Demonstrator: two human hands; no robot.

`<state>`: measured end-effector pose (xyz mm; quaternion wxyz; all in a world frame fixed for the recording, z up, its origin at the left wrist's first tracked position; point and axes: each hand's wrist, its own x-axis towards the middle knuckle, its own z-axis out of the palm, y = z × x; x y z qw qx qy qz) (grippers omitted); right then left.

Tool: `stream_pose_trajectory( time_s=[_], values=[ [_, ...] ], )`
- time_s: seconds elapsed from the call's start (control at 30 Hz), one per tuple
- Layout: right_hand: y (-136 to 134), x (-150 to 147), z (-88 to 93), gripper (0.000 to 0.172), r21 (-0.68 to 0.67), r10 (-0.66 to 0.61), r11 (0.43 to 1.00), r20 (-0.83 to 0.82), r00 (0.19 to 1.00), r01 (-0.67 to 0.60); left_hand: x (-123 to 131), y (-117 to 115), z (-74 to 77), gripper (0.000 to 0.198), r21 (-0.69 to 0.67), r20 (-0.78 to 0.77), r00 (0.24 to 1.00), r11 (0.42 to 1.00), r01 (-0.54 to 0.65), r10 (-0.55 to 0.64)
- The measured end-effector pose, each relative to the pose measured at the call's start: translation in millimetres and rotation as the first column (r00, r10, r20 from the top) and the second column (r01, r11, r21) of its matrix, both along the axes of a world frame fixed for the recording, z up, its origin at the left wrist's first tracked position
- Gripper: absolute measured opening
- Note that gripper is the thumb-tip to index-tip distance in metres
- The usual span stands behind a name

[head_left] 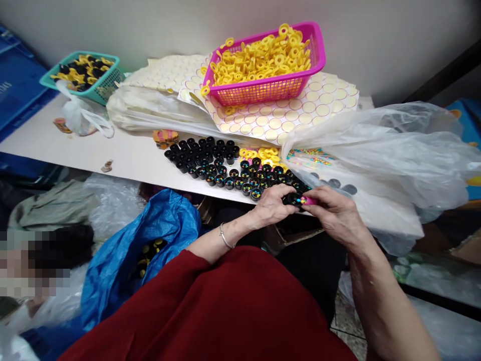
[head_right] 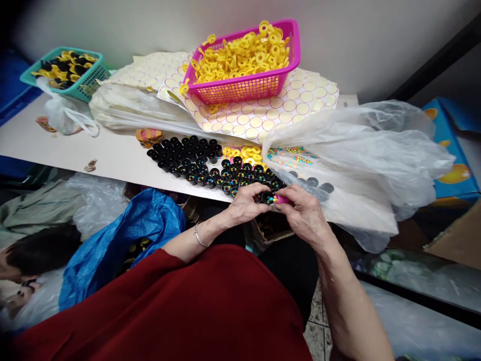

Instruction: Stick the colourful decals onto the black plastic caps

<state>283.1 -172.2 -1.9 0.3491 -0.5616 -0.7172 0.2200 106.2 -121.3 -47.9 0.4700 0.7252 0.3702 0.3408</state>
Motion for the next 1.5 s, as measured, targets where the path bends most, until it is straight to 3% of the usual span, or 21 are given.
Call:
stream_pose_trajectory(
  time_s=[0.1,0.33,0.5,0.67,0.8,0.93,1.07,1.13,1.27,1.4,1.5],
  values=[
    [-3,0,-5.4,0.014,0.025,-0.045,0.999,-0.063,0.997,0.046,0,-1,-1.8,0.035,0.004,0.007,1.0,1.0,0.005,-0.005],
    [-11,-10,-0.4,0.031,0.174,-0.118,0.983,0.338,0.934,0.062,0,-4,-14.2,0.035,0.062,0.01,1.0,0.998,0.002,-0.003],
    [-10,-11,3.0,0.03,0.197,-0.13,0.979,0.377,0.917,0.057,-1,-4,-15.5,0.036,0.085,0.008,1.0,0.996,0.011,-0.011],
    [-5,-7,-1.1,0.021,0.053,-0.088,0.995,0.062,0.994,0.085,-2,-3,-14.1,0.034,0.066,0.042,0.999,0.998,-0.001,-0.001],
    [-5,-4,-3.8,0.015,-0.076,-0.118,0.992,-0.226,0.967,0.104,-1,-3,-11.0,0.035,0.011,0.107,0.994,1.0,-0.004,0.003],
    [-6,-8,-4.9,0.018,-0.205,-0.225,0.968,-0.446,0.867,0.146,-7,-7,-4.9,0.033,-0.072,0.182,0.983,0.997,-0.014,0.027],
    [-1,-11,-6.0,0.03,-0.318,-0.429,0.903,-0.62,0.657,0.289,-35,-20,-1.9,0.032,0.04,0.216,0.961,0.982,-0.185,0.173],
    [3,-8,-5.8,0.034,-0.328,-0.511,0.858,-0.622,0.594,0.394,-56,-28,-4.4,0.03,0.126,0.219,0.913,0.918,-0.376,0.344],
    [12,1,-5.3,0.037,-0.276,-0.591,0.797,-0.539,0.6,0.538,-105,-35,-17.1,0.025,0.168,0.136,0.72,0.701,-0.693,0.68],
    [21,4,-7.3,0.042,-0.267,-0.621,0.777,-0.474,0.624,0.57,-144,-21,-34.2,0.026,0.097,0.061,0.537,0.53,-0.842,0.842],
    [27,0,-11.0,0.043,-0.253,-0.621,0.779,-0.436,0.651,0.573,-161,-6,-45.2,0.025,0.051,0.043,0.476,0.474,-0.879,0.878]
  ],
)
